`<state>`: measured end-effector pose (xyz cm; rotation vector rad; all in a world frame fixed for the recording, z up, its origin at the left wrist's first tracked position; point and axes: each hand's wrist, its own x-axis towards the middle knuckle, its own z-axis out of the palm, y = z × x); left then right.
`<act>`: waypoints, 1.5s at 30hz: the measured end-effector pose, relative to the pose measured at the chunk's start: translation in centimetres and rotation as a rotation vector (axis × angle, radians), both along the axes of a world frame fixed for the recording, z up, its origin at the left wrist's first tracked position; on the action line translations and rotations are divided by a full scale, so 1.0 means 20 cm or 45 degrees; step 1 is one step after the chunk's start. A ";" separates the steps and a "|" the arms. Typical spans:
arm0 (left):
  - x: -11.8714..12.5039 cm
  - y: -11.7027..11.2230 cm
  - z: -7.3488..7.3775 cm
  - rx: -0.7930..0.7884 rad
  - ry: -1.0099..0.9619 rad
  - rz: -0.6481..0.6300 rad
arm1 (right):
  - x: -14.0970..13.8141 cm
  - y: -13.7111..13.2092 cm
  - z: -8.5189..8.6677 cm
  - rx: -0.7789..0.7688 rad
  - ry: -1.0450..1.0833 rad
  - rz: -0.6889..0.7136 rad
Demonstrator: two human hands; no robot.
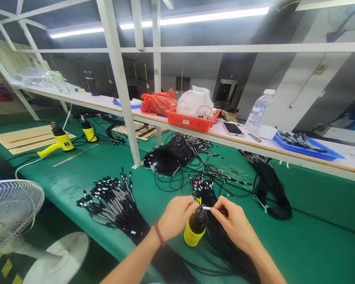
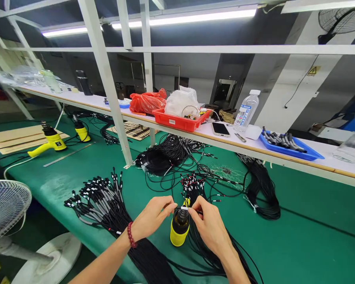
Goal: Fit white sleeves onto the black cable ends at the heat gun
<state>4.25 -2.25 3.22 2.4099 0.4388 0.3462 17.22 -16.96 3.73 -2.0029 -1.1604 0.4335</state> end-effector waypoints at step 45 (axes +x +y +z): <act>0.03 0.01 -0.05 -0.048 -0.113 0.061 | 0.09 -0.01 -0.05 -0.002 -0.069 -0.023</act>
